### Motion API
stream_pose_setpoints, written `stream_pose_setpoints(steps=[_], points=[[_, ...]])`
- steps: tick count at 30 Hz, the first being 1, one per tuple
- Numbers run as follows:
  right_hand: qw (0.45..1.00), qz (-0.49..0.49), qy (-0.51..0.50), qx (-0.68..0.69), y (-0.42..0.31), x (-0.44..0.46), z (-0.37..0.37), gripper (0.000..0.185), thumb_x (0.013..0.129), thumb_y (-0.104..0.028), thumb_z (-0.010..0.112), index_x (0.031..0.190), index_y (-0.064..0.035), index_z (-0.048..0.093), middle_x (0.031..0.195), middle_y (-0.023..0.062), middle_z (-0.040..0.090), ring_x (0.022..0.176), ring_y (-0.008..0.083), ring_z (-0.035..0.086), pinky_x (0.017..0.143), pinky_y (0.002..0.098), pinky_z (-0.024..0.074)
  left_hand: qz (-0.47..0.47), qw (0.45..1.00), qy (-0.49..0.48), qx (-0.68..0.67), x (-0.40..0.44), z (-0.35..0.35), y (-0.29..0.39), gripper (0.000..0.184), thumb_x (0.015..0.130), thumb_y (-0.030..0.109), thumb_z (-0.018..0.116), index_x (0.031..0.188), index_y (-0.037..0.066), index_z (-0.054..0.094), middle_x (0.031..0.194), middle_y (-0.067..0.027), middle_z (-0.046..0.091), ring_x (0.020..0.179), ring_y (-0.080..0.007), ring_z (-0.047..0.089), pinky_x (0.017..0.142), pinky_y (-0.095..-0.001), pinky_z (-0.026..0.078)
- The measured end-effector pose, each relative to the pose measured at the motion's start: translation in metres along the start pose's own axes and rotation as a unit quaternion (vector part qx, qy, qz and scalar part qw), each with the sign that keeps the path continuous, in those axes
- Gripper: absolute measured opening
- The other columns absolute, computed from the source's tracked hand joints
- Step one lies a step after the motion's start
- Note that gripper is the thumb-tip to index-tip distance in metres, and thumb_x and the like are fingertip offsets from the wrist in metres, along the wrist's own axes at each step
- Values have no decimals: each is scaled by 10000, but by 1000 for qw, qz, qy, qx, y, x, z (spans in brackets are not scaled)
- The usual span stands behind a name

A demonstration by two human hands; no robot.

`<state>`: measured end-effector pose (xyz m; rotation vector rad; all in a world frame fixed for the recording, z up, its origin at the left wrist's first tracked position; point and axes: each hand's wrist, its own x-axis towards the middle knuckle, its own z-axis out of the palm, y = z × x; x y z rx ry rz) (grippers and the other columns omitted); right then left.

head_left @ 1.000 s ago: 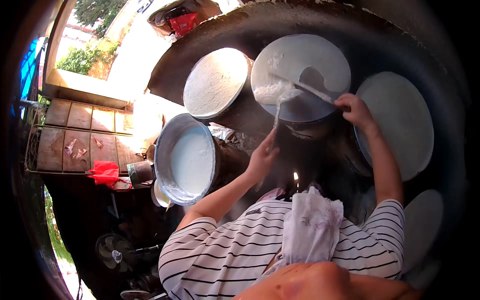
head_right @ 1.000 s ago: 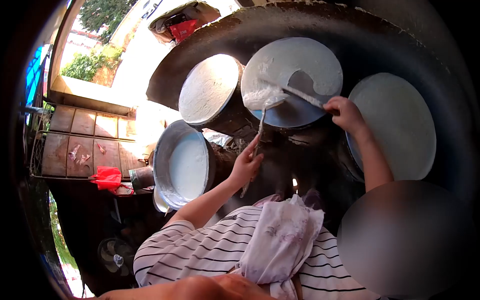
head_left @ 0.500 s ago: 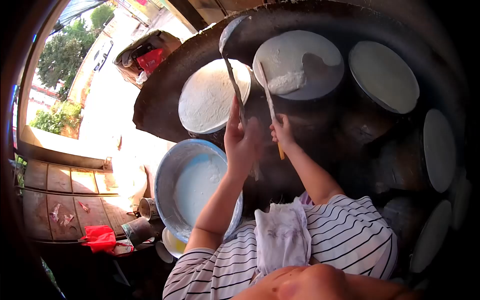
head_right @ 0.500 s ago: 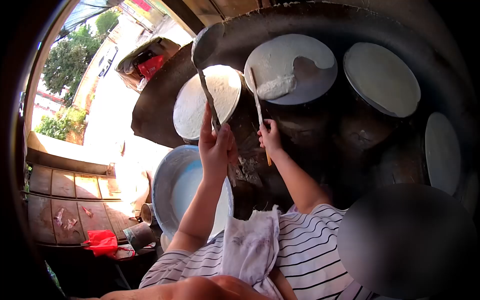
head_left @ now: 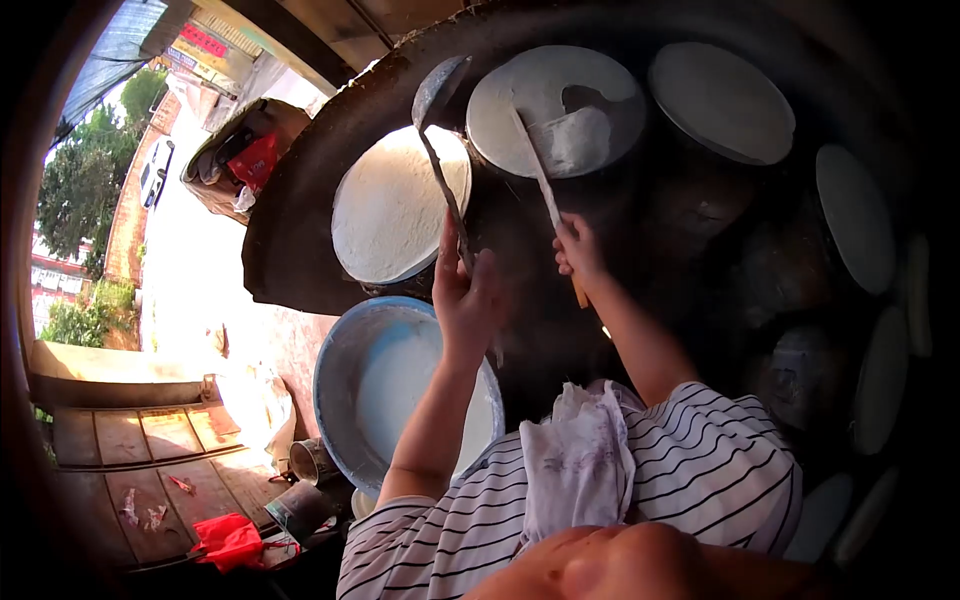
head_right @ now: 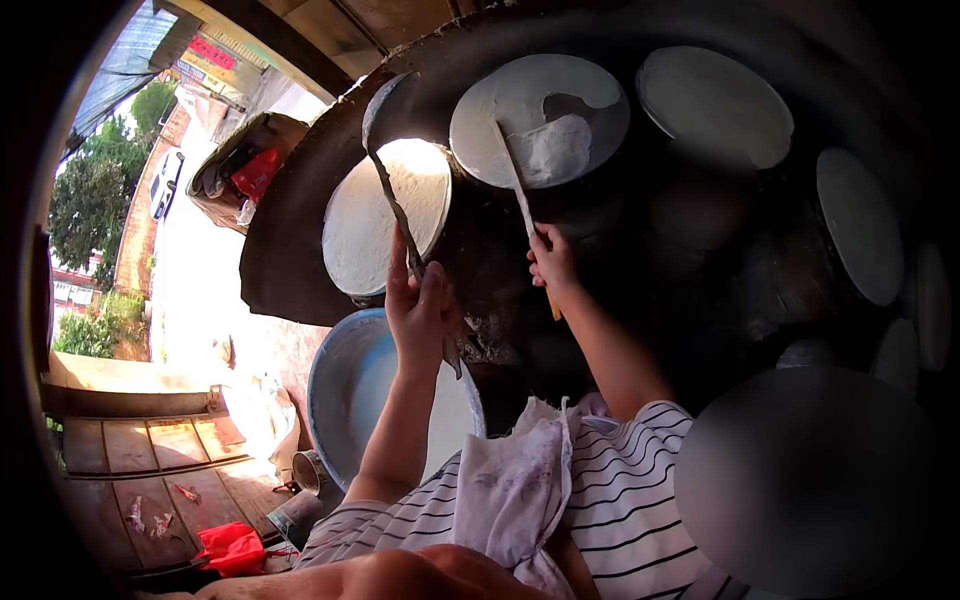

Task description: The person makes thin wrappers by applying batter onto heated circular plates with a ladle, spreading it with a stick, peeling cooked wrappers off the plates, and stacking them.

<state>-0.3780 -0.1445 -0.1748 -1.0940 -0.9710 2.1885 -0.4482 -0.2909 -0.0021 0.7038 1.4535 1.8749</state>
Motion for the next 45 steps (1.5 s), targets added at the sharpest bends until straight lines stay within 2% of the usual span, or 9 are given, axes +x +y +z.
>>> stream_pose_setpoints(steps=[16,21,24,27,30,34,38,42,45], points=[[991,-74,57,-97,-145,51,-131,301,954,-248,475,1189,-82,561,766,2,514,680,61,477,618,236,426,-37,998,-28,34,59,66,-20,635,920,2,444,1475,165,181,526,76,389,418,-2,348,390,-171,303],[967,70,-73,-235,-133,-31,-138,384,924,-209,532,1261,-27,506,712,25,562,455,36,436,402,180,364,-4,995,-64,80,90,87,-49,622,921,-2,453,1470,156,206,554,76,401,418,1,328,385,-171,267],[964,110,66,-234,-150,20,-189,225,943,-243,489,963,-54,610,630,6,510,447,55,412,406,211,372,-32,992,-46,113,100,105,-48,617,914,-9,466,1463,163,241,580,81,423,426,4,331,393,-167,267],[978,57,-192,58,-118,119,-259,231,950,-268,453,904,-88,590,641,-5,491,486,56,405,442,231,368,-33,992,-65,105,116,129,-54,631,901,-26,470,1459,182,261,613,82,441,456,9,341,407,-162,272],[959,-67,-49,-271,-176,61,-196,277,957,-222,453,1110,-54,611,667,9,540,465,54,420,418,225,373,-17,990,-27,139,133,141,-66,627,897,-23,467,1456,182,271,607,81,437,461,5,347,411,-162,282],[967,-5,-40,-250,-162,39,-226,332,946,-182,501,1249,-54,546,682,59,608,388,59,444,360,230,378,-25,988,-18,153,144,145,-68,622,886,-28,463,1449,175,292,624,70,459,467,-2,360,422,-161,298],[766,-419,96,-479,-175,157,-208,306,914,-188,534,1196,-85,592,775,148,635,626,258,626,571,383,514,-37,990,-29,132,167,168,-70,621,883,-36,443,1450,164,286,678,46,533,481,0,386,430,-159,310],[635,-306,150,-693,-214,142,-154,305,900,-96,471,1185,-104,579,1047,214,564,842,357,615,711,434,513,-51,990,-37,130,173,166,-78,617,891,-10,467,1452,161,275,844,-4,556,499,-11,422,433,-163,331],[690,-407,169,-574,-172,137,-209,310,920,-89,504,1225,-56,547,967,202,561,815,344,614,673,393,515,-37,973,-61,218,184,148,-84,628,917,74,515,1465,177,226,572,56,399,422,-23,350,383,-193,309]])
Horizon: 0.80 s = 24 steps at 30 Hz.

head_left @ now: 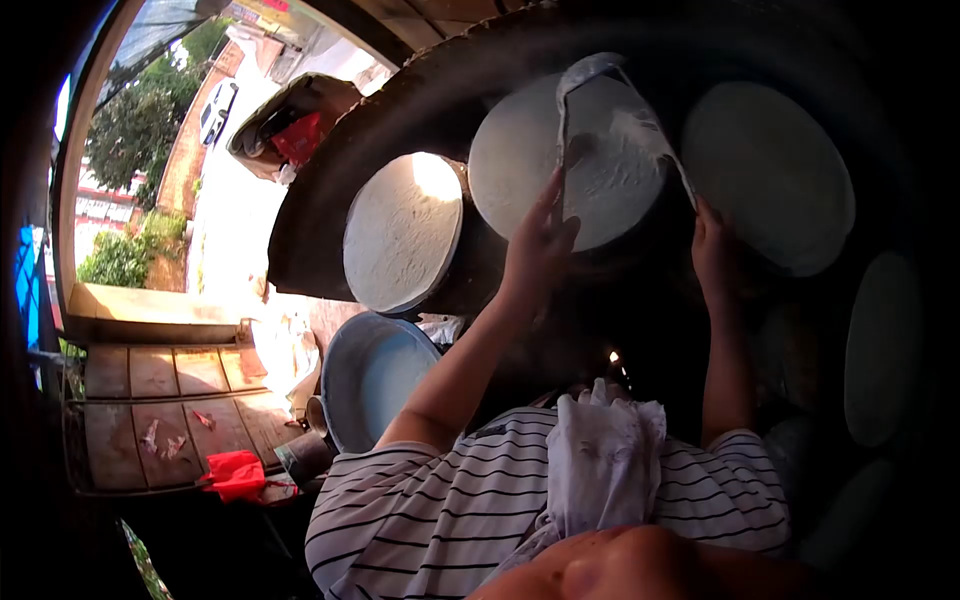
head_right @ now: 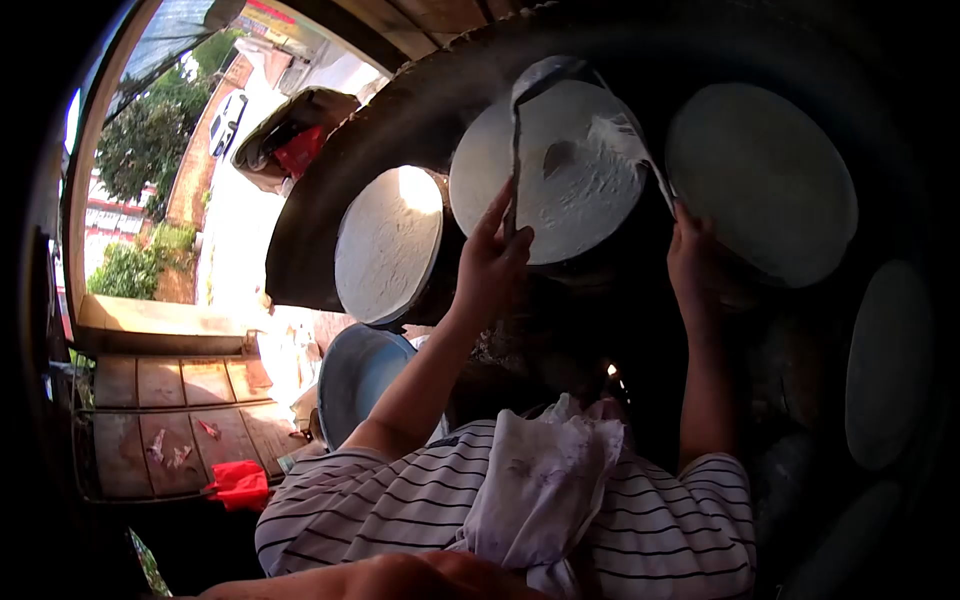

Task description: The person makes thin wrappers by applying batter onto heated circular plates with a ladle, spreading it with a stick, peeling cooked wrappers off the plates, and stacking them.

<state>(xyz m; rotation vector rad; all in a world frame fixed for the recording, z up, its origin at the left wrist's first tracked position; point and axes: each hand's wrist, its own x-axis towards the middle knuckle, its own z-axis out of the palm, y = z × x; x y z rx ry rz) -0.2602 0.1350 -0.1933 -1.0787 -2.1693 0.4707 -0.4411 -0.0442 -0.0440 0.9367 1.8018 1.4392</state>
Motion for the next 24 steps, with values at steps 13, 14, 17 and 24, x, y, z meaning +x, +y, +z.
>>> stream_pose_setpoints(steps=[13,14,17,24], points=[[988,-40,-133,-65,-46,-24,-23,316,903,-122,532,1211,-54,556,900,142,516,758,307,585,663,391,496,-149,853,-101,-489,39,-43,41,406,955,168,485,1320,323,398,643,41,345,448,-30,298,366,-163,243],[988,-37,-146,-40,-54,-26,-12,301,901,-122,538,1193,-57,568,887,145,514,774,320,577,670,396,483,-167,835,-81,-519,40,-42,36,309,958,179,482,1249,277,450,642,40,352,448,-31,309,366,-167,253],[993,-63,-102,-4,-50,5,-16,289,886,-120,546,1168,-73,586,880,158,534,797,348,572,675,428,470,-257,691,-115,-666,48,-57,24,82,965,211,475,1018,170,522,637,37,375,446,-35,337,370,-177,281],[982,-84,-168,9,-56,14,-25,295,894,-160,533,1182,-143,595,914,114,534,780,308,594,669,421,496,-337,572,-153,-732,25,-79,13,329,969,264,456,689,102,395,544,38,368,436,-55,397,407,-203,367]])
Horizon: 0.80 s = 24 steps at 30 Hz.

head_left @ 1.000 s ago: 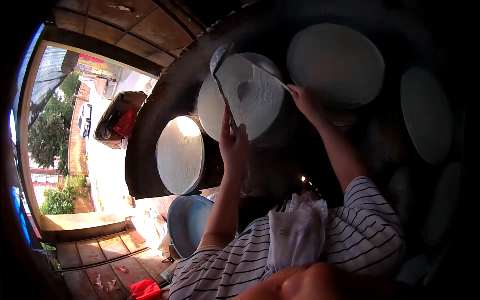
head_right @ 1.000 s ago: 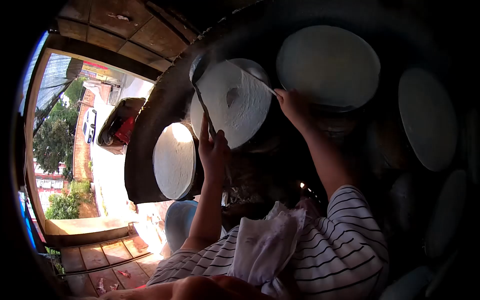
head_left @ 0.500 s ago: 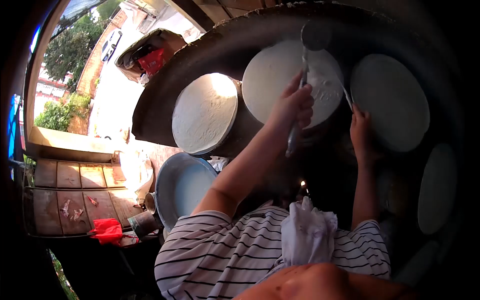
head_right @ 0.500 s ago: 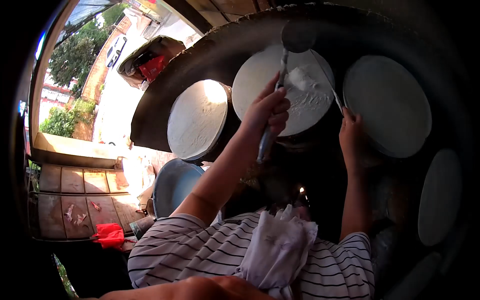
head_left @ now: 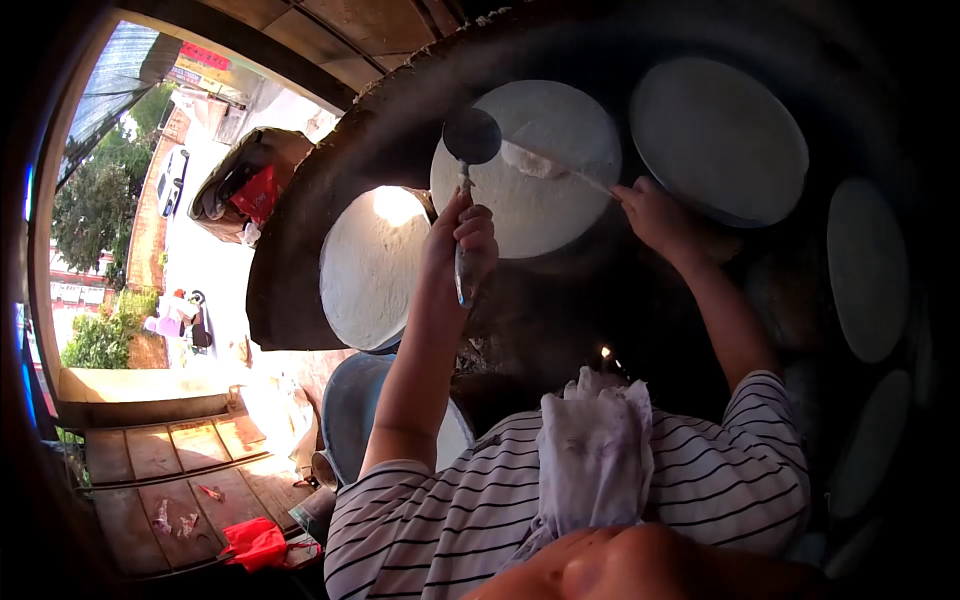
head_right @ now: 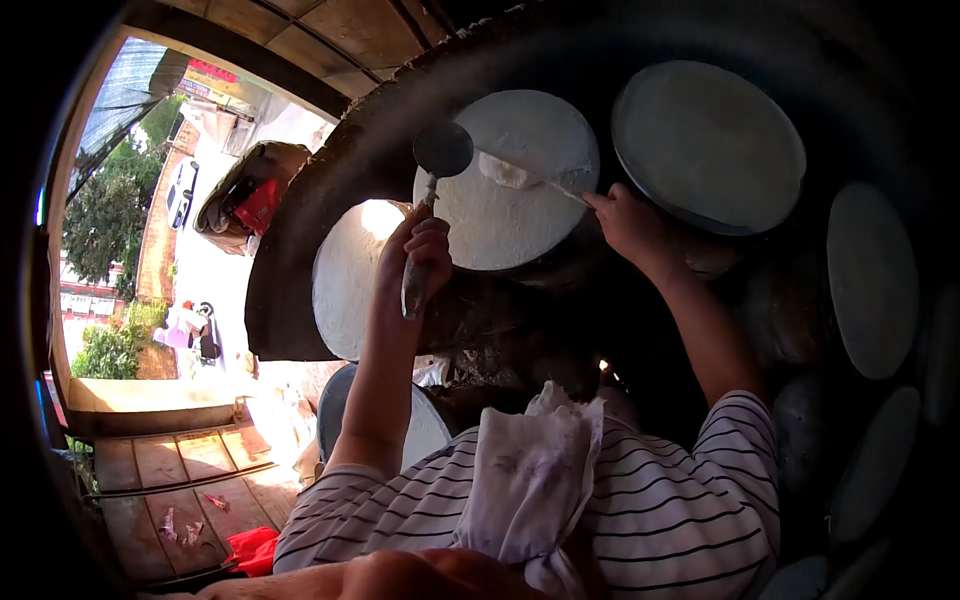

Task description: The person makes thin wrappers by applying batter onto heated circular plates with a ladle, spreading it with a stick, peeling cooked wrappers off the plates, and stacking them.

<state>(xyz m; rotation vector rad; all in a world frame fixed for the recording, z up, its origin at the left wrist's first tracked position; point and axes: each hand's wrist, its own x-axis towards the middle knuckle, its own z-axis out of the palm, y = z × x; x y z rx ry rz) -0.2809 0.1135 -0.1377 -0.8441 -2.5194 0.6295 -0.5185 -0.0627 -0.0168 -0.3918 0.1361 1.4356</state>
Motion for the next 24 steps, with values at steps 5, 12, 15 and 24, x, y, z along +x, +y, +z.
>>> stream_pose_setpoints(steps=[5,12,15,24], points=[[999,-30,-30,5,19,12,-8,262,889,-149,531,1133,-104,614,932,112,553,812,318,583,698,419,485,-4,1000,14,-10,2,-5,6,305,961,236,462,698,93,406,555,30,382,444,-62,415,425,-208,390],[953,213,73,201,8,-97,28,291,914,-131,525,1186,-37,574,798,126,628,598,211,595,526,345,468,46,996,79,20,31,-22,1,191,924,186,548,778,142,434,605,38,415,462,-58,400,400,-198,354],[814,339,5,472,-67,-103,63,313,952,-171,481,1230,-35,534,730,46,587,406,77,469,365,235,361,130,981,139,40,47,-51,-33,158,933,176,519,808,155,425,611,40,395,465,-61,388,393,-203,341],[944,113,122,286,-53,-53,48,358,820,-82,615,1178,-74,604,1051,206,634,993,338,607,824,389,494,68,946,-191,-254,15,-56,-76,326,954,166,430,639,100,377,474,33,347,368,-62,385,343,-205,375]])
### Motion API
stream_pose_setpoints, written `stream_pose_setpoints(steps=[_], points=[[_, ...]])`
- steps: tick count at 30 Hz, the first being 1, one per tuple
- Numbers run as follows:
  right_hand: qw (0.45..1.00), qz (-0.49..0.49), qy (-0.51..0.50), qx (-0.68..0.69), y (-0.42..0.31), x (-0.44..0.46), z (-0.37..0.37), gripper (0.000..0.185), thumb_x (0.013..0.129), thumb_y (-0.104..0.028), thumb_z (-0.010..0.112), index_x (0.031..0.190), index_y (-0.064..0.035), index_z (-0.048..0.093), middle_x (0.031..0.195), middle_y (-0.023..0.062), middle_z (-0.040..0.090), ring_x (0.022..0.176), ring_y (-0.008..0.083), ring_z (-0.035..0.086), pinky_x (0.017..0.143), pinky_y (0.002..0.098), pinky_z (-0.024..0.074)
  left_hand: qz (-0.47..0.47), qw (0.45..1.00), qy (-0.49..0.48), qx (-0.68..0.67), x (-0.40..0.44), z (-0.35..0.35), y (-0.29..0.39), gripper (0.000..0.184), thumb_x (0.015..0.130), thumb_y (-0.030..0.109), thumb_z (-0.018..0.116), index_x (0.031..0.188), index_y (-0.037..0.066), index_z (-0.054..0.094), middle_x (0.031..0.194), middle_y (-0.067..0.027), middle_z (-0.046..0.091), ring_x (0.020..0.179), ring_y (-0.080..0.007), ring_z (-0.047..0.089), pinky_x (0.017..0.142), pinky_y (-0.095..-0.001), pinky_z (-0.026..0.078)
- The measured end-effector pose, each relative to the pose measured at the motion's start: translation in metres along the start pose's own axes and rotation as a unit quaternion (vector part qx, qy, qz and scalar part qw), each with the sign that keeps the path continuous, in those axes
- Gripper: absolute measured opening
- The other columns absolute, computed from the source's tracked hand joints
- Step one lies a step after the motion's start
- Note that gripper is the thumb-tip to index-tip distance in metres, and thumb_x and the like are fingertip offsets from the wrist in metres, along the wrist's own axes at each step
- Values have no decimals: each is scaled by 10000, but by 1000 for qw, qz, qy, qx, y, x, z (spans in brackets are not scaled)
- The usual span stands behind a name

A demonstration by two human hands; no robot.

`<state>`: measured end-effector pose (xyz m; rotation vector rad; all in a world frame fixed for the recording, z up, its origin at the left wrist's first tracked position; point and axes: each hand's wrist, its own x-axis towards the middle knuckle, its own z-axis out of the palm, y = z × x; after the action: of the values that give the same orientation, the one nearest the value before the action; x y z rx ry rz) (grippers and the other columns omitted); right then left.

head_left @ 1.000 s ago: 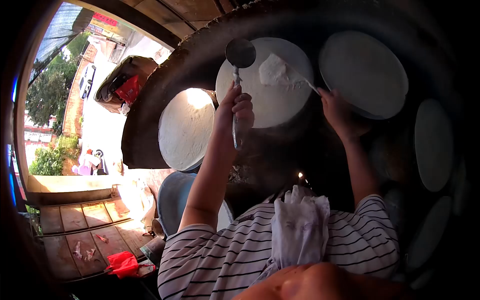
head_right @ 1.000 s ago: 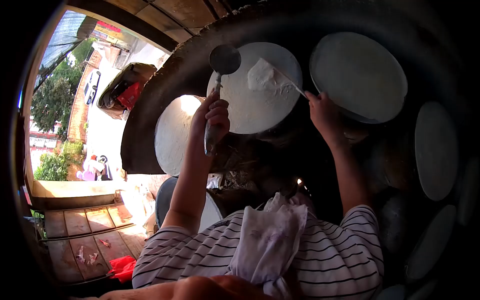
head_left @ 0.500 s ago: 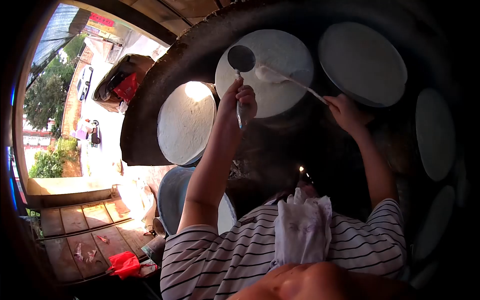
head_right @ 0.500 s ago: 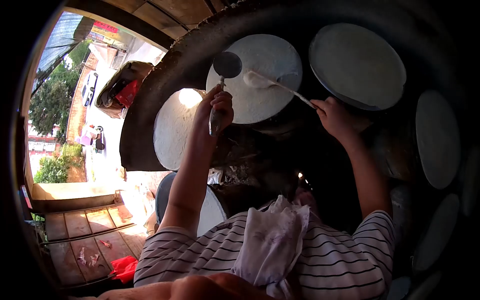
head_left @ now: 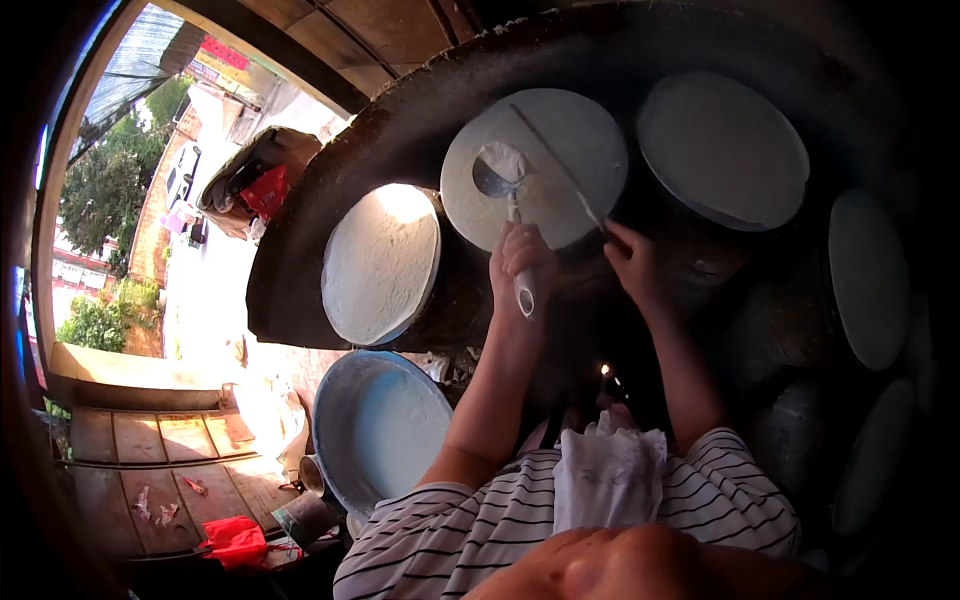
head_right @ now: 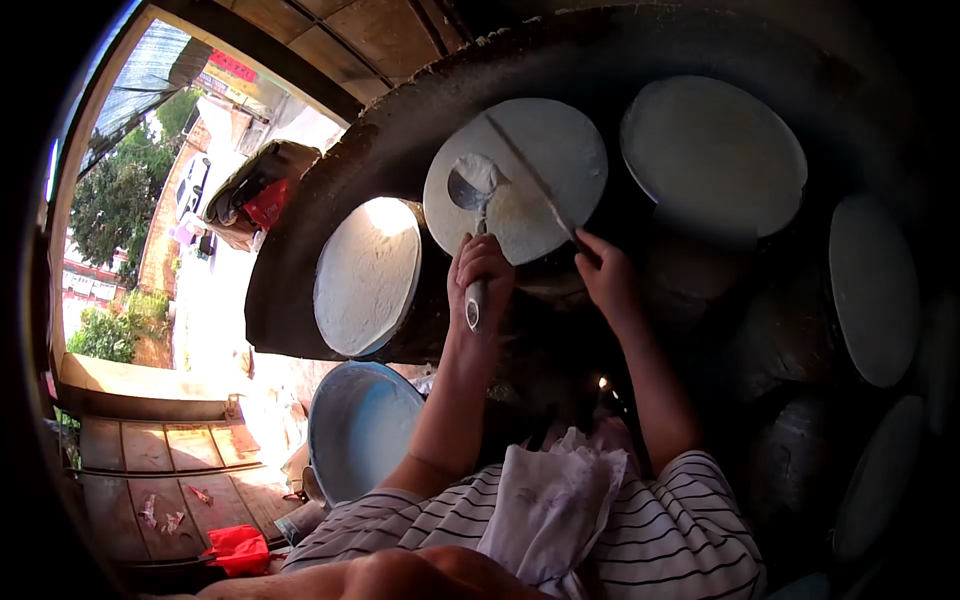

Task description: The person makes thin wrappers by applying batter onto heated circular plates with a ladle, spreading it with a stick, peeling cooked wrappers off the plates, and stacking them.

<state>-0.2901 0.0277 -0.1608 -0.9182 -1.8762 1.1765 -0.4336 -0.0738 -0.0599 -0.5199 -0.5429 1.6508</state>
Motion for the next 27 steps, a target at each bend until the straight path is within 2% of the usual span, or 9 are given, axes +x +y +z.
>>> stream_pose_setpoints(steps=[6,9,13,17,19,23,24,26,27], points=[[961,-19,-161,-224,-29,17,32,314,834,-99,571,1139,-41,617,1118,134,629,1016,288,602,855,389,488,51,988,-123,84,-108,66,0,353,976,221,423,646,117,352,515,44,329,365,-56,376,332,-220,381],[969,-43,-99,-224,-18,43,43,312,824,-102,575,1125,-39,625,1104,138,635,1011,280,608,855,372,487,145,966,-116,182,-190,84,27,363,967,265,444,651,109,358,515,39,316,381,-68,379,352,-230,381],[973,-5,-212,-93,-21,-43,20,343,776,-27,615,1118,-28,627,1072,162,645,980,279,627,842,343,494,304,913,47,267,-328,63,104,326,950,266,489,689,101,387,557,29,348,409,-67,366,371,-222,344],[978,-67,-131,-150,-33,-92,40,364,762,-34,649,1124,-70,638,964,169,648,901,291,632,806,352,503,459,839,254,144,-384,-6,201,244,934,197,499,735,113,385,573,18,368,410,-82,350,376,-234,357],[967,-86,-122,-206,-40,-89,52,377,767,-43,652,1139,-106,638,960,160,642,882,292,627,793,357,505,543,668,439,257,-357,-45,233,225,918,245,512,779,92,422,559,6,352,447,-135,467,374,-268,386],[970,-99,-106,-195,-45,-69,48,381,787,-38,635,1163,-97,624,993,153,641,926,288,620,812,349,499,235,386,530,718,-317,-24,180,458,872,367,555,1229,84,512,748,-106,512,684,-305,653,516,-382,489],[977,-100,-98,-162,-43,-58,51,371,798,-41,631,1165,-89,622,1008,148,642,940,279,620,822,347,495,259,170,453,836,-301,-20,195,505,835,295,602,1293,106,500,960,-162,526,789,-337,617,675,-411,491],[985,-78,-106,-116,-40,-35,61,358,815,-45,627,1171,-78,617,1046,142,642,973,261,619,841,339,488,384,-101,302,866,-255,17,188,475,760,213,641,1218,114,565,1027,-141,512,931,-334,546,825,-417,443],[987,-57,-114,-100,-44,-23,69,354,821,-46,627,1174,-73,614,1068,141,641,993,252,618,850,334,484,374,-143,291,869,-237,26,199,499,740,199,661,1224,133,560,1019,-135,513,944,-321,530,853,-411,427]])
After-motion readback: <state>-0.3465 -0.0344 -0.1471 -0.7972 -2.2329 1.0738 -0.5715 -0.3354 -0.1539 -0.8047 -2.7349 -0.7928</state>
